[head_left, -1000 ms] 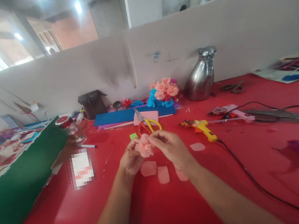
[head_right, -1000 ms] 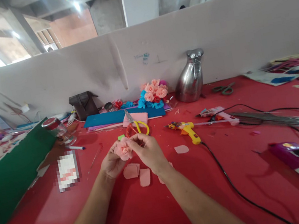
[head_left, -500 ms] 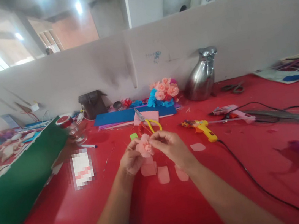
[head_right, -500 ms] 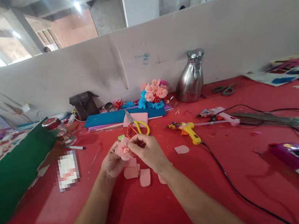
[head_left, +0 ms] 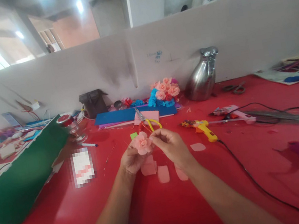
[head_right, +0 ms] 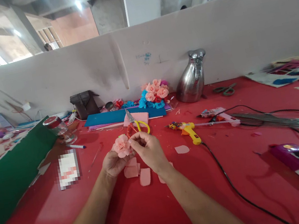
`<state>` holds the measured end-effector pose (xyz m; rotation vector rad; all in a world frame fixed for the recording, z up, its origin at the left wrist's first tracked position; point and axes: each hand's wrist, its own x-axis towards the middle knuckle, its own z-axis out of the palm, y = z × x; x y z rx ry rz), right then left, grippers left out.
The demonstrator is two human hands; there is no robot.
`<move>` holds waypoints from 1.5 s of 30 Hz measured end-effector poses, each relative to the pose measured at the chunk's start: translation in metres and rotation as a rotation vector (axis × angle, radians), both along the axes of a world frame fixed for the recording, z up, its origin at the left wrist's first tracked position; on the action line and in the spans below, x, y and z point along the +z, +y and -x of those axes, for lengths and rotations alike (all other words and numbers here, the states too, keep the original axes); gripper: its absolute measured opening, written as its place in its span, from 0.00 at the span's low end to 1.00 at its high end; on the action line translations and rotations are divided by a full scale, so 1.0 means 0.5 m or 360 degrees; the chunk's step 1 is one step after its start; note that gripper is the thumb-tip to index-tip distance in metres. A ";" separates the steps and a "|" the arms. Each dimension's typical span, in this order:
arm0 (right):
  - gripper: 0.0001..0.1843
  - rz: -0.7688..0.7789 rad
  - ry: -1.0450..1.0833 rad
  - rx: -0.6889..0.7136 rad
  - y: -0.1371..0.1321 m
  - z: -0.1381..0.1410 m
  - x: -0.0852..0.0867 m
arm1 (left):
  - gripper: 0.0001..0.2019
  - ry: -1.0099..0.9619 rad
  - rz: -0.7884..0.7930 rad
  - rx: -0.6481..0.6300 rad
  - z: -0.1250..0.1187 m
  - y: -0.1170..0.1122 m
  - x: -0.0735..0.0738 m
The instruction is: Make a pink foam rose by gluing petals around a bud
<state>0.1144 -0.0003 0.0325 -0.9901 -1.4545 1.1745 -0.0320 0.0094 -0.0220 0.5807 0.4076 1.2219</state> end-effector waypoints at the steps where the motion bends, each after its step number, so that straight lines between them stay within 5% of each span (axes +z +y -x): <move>1: 0.08 0.0013 0.0024 0.0005 0.000 0.000 0.002 | 0.19 -0.0017 -0.0004 0.0000 0.000 -0.001 0.002; 9: 0.10 0.0023 -0.0051 0.0169 -0.003 0.001 0.007 | 0.16 0.0001 0.0005 -0.0035 0.001 -0.005 0.006; 16: 0.11 0.0000 -0.0158 0.0013 0.004 -0.003 0.004 | 0.18 -0.0103 0.0005 0.0002 0.001 -0.004 0.004; 24: 0.04 -0.0123 -0.0916 0.0176 0.028 0.002 -0.057 | 0.12 -0.0172 0.0142 0.0204 0.012 0.005 0.008; 30: 0.05 -0.0087 -0.1053 0.0309 0.032 0.004 -0.083 | 0.11 -0.0164 0.0154 0.0442 0.035 0.012 0.020; 42: 0.08 -0.0178 -0.1130 0.0822 -0.002 -0.018 -0.017 | 0.11 -0.0187 0.0182 0.0302 0.023 0.004 0.017; 45: 0.06 -0.0013 -0.0974 0.0629 0.019 -0.039 -0.019 | 0.11 -0.0137 0.0167 0.0199 0.014 0.001 0.014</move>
